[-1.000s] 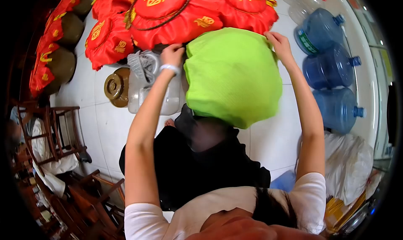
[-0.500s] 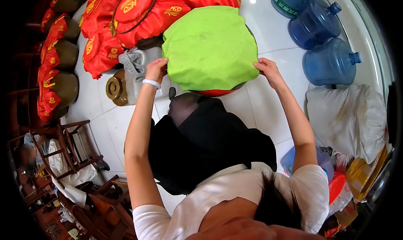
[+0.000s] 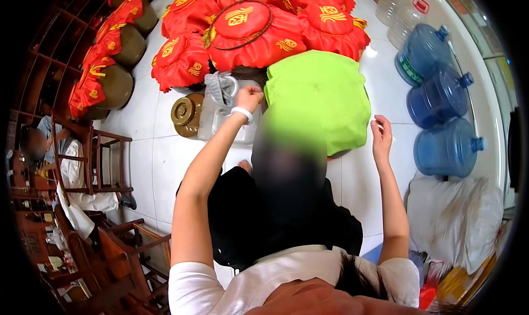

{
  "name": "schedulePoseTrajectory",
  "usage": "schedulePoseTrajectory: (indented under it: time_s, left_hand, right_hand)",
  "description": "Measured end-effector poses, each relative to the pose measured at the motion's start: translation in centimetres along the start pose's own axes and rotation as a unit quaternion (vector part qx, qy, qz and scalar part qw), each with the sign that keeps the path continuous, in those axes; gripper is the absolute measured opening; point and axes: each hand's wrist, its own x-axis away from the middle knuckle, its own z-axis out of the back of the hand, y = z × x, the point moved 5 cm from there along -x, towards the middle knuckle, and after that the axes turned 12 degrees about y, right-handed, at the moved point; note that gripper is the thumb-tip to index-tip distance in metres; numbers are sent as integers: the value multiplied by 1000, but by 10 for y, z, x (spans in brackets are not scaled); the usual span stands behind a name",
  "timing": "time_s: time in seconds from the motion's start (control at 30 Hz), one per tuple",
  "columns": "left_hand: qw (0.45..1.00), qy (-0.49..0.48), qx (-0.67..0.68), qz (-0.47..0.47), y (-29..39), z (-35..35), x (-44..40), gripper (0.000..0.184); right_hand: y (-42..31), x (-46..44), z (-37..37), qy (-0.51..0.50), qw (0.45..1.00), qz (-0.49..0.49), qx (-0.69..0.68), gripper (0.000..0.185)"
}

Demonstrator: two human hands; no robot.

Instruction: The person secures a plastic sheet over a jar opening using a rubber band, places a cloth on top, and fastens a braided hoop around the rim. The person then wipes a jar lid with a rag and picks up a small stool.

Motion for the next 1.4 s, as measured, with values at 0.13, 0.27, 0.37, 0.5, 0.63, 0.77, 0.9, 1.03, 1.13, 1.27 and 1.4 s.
schedulePoseTrajectory:
  time_s: [0.13,0.27,0.37,0.5,0.63,0.77,0.9,1.03,1.13,1.27,1.4]
  left_hand:
    - [969,165,-86,-164,40,28,-43,13]
    - [895,216,-242,-306,86,36,-73,22]
    - [852,217,-298,-372,92,34,-102,26]
    - [862,148,-376,-307,93,23,-126,21]
    - [802,145,-450,-364,107,23,-147,14]
    - [818,206,-361,-397,158,32,-149,11]
    - [812,220,-218,-495,216,31,-107,12]
    - [776,161,-151,-591,244,10,-32,6]
    - [748,75,-162,-640,243,-10,35,15]
    - [704,-33,-149,-693,219,-35,118,24]
    - [718,-115,-160,-667,180,-53,150,20]
  right_hand:
    - [-65,-13,-24,-25,968,227,108,38]
    - [-62,-19,-63,-61,947,269,166,46]
    - [-57,-10,-76,-96,925,288,227,46]
    - [-65,-21,-57,-38,984,161,71,36]
    - [-89,-30,-45,-8,985,174,-13,18]
    - [-109,-33,-58,-25,978,202,-46,12]
    - [-117,-36,-84,-63,977,176,-106,11]
    - [-115,-48,-122,-222,945,-77,-230,29]
    - [-123,-63,-134,-241,893,-213,-315,41]
    - [-118,-70,-139,-281,835,-319,-349,47]
    - [-97,-72,-127,-253,877,-276,-302,43]
